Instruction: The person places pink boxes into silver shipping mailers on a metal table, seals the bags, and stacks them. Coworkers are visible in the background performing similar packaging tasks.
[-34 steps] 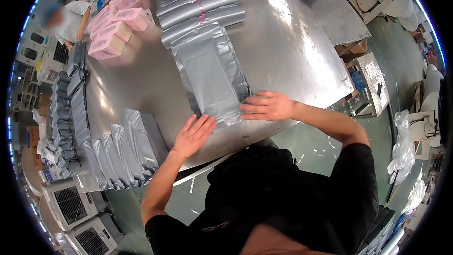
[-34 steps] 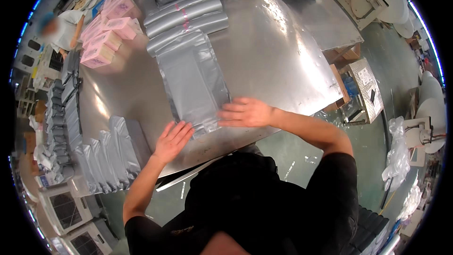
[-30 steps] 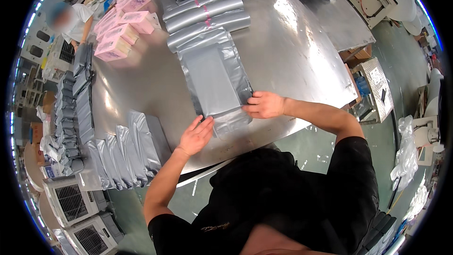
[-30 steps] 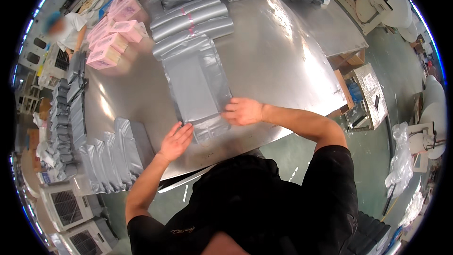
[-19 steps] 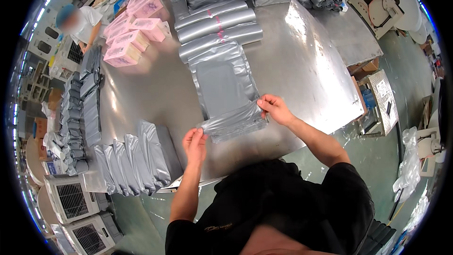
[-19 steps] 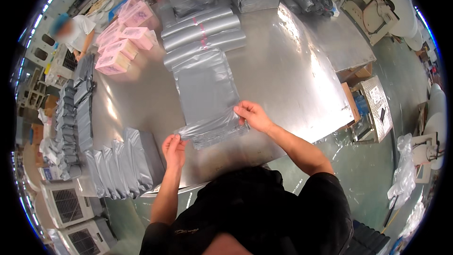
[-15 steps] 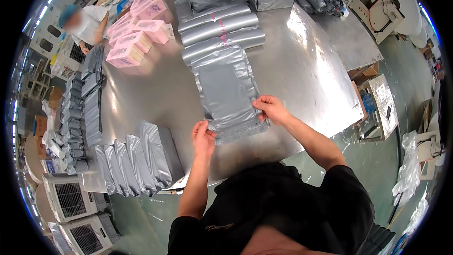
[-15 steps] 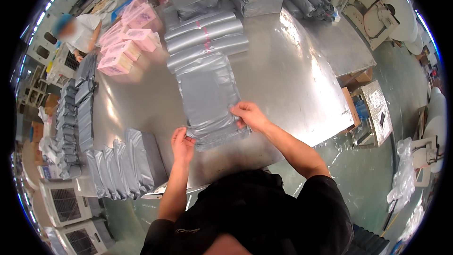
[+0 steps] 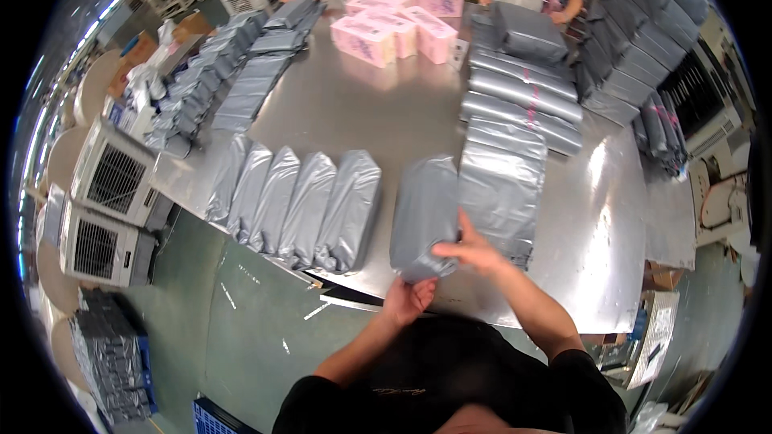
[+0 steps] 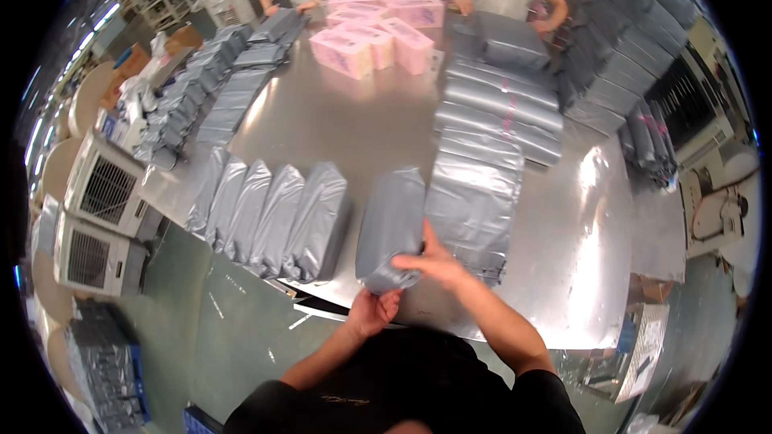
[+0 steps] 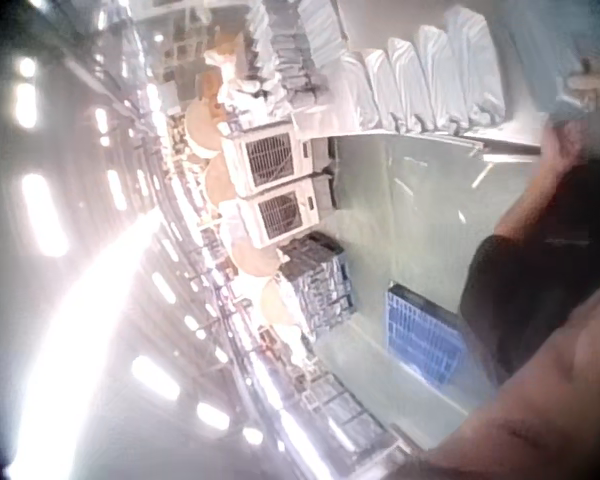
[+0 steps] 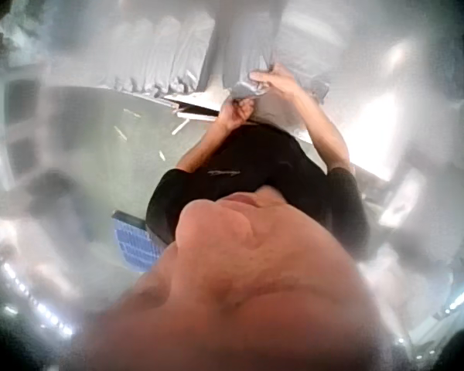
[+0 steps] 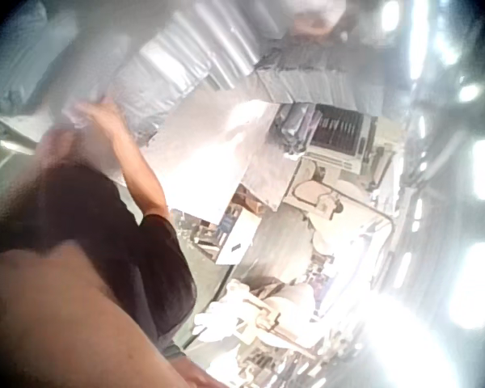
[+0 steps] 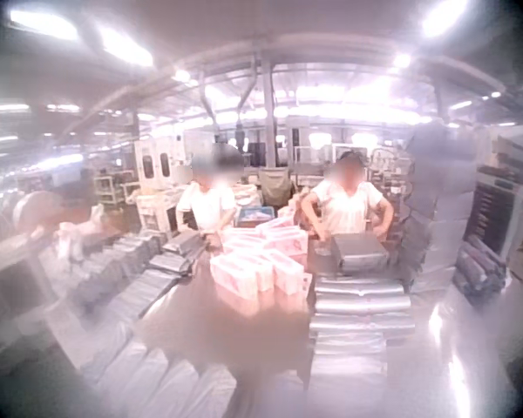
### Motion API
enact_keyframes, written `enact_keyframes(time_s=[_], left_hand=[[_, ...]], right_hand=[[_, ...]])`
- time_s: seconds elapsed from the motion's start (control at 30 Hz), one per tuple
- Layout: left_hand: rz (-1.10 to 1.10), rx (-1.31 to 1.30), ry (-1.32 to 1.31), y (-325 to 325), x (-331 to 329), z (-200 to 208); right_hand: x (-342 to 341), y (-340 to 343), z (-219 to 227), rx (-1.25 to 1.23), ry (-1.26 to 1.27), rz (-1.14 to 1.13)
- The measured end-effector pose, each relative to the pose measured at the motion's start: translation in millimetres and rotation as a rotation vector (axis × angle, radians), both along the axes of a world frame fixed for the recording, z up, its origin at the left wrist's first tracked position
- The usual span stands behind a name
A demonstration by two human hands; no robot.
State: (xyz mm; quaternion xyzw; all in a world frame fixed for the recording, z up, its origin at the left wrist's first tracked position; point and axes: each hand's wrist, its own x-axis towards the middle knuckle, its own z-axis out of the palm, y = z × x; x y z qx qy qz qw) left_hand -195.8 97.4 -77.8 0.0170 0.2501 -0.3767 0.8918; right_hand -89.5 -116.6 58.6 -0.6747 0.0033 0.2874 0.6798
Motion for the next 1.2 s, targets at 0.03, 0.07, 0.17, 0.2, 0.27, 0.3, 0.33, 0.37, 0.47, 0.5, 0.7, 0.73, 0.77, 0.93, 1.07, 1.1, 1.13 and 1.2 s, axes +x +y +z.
enact_keyframes(time_s=[0.03, 0.07, 0.17, 0.2, 0.27, 0.3, 0.33, 0.37, 0.47, 0.5, 0.7, 0.73, 0.77, 0.93, 1.07, 1.1, 1.13, 1.2], left_hand=[[-0.004, 0.077, 0.01, 10.9, -27.6, -9.3], [0.001, 0.158, 0.02, 25.4, -48.2, -13.3], [-0.29, 0.512, -0.183, 65.2, -66.9, 60.4], [-0.403, 0.609, -0.335, 82.5, -56.3, 95.7], [-0.458, 0.582, -0.726, 117.8, -20.9, 150.2], [-0.416, 0.583, -0.875, 135.9, 1.8, 172.0], [-0.389, 0.668, -0.989, 148.0, 35.0, 196.1], [-0.29, 0.76, -1.051, 154.8, 70.0, 209.3], [-0.197, 1.31, -1.2, 143.4, 225.4, 232.4], [-0.185, 1.485, -1.181, 139.8, 280.8, 222.2], [-0.094, 2.575, -1.521, 72.8, 564.2, 154.9], [-0.187, 2.636, -1.474, 65.1, 603.8, 147.9], [-0.278, 2.686, -1.431, 51.7, 634.7, 141.9], [-0.498, 2.754, -1.412, -17.2, 719.9, 135.1], [-0.673, 2.621, -1.325, -45.0, 764.8, 153.9], [-0.74, 2.615, -1.292, -50.0, 768.1, 152.7], [-0.807, 2.608, -1.251, -51.9, 770.1, 150.0], [-0.86, 2.626, -1.258, -41.2, 773.4, 140.5]], right_hand=[[-1.7, 35.1, -31.9, 0.0, -0.235, 0.034], [-5.7, 70.2, -33.4, -0.178, -0.22, 0.056], [-2.9, 137.1, -47.2, -0.253, -0.246, 0.102], [1.4, 147.6, -56.1, -0.209, -0.266, 0.09], [8.9, 157.4, -64.2, -0.039, -0.17, 0.237], [15.8, 160.5, -47.5, 0.004, -0.118, 0.281], [22.6, 160.8, -36.0, 0.046, -0.063, 0.319], [26.0, 162.5, -45.8, 0.075, -0.102, 0.249], [37.1, 122.6, -92.9, -0.04, -0.294, 0.144], [37.2, 103.1, -87.2, -0.112, -0.287, 0.112], [-9.4, -7.4, -35.9, -0.034, 0.172, -0.23], [-19.6, -16.7, -36.0, -0.003, 0.215, -0.306], [-28.6, -23.6, -33.6, -0.036, 0.215, -0.371], [-46.1, -39.0, -27.2, -0.082, 0.399, -0.653], [-15.7, -40.0, 6.0, -0.236, 0.397, -0.589], [-2.9, -45.3, 17.2, -0.325, 0.317, -0.486], [11.6, -52.4, 22.6, -0.413, 0.237, -0.375], [46.2, -94.7, 17.6, -0.296, -0.023, -0.221]])
